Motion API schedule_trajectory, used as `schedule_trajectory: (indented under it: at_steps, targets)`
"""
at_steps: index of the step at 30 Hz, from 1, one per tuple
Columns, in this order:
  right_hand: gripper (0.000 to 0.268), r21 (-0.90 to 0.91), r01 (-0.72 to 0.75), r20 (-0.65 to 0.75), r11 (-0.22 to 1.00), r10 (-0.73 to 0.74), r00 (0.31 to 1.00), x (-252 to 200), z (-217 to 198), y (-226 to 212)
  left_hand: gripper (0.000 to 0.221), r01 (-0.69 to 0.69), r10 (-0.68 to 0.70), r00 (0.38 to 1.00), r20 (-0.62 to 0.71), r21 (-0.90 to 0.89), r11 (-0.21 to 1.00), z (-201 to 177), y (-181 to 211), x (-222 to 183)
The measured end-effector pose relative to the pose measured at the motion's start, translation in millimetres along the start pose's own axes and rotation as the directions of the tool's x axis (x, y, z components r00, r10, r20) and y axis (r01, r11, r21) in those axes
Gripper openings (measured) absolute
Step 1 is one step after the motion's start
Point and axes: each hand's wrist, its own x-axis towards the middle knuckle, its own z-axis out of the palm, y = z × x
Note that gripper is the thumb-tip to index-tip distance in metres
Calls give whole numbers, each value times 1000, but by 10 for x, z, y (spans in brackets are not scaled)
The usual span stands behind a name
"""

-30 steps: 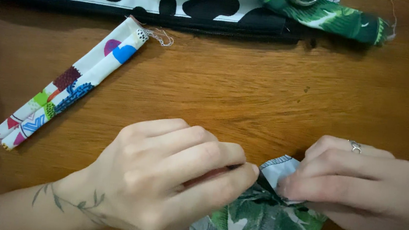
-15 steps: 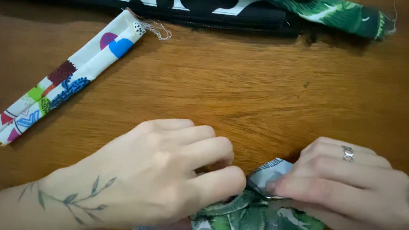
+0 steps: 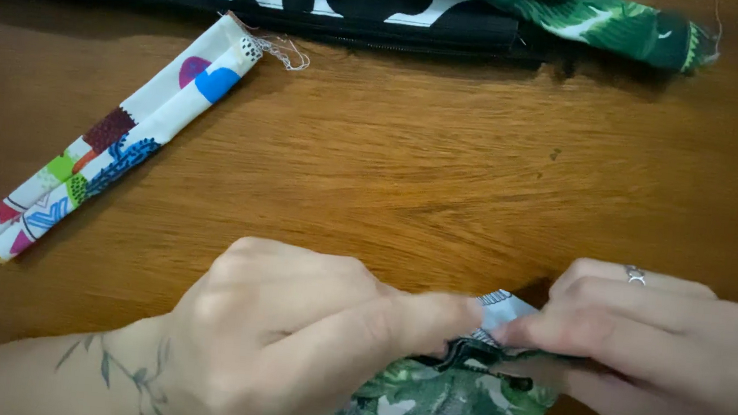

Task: Assembling a fabric pouch by aligning edges, trimming excess zipper tape with scissors, and folding the material.

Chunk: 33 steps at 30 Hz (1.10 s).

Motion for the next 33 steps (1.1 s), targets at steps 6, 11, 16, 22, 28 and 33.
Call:
schedule_trajectory:
  at_steps: [6,11,16,22,28,33]
  targets:
    - [15,62,-68,9,996,67,998,15,0,12,68,-40,41,999,-24,54,998,48,17,-20]
    - [44,135,-59,-36,989,64,997,44,41,-69,49,-59,59,998,36,5,998,13,42,24]
    - [18,142,-214,-77,966,227,971,117,49,-282,27,156,-149,987,-54,161,975,251,1,-10]
    - [17,148,-193,5,970,195,981,48,18,-110,8,116,-127,989,-71,-140,983,235,-25,61]
    - [15,195,-114,3,974,116,993,71,51,-50,12,168,-183,981,-63,-198,966,291,-72,47]
    - [33,333,-268,94,904,251,963,63,70,-101,14,177,-183,983,-14,-189,966,350,-85,5]
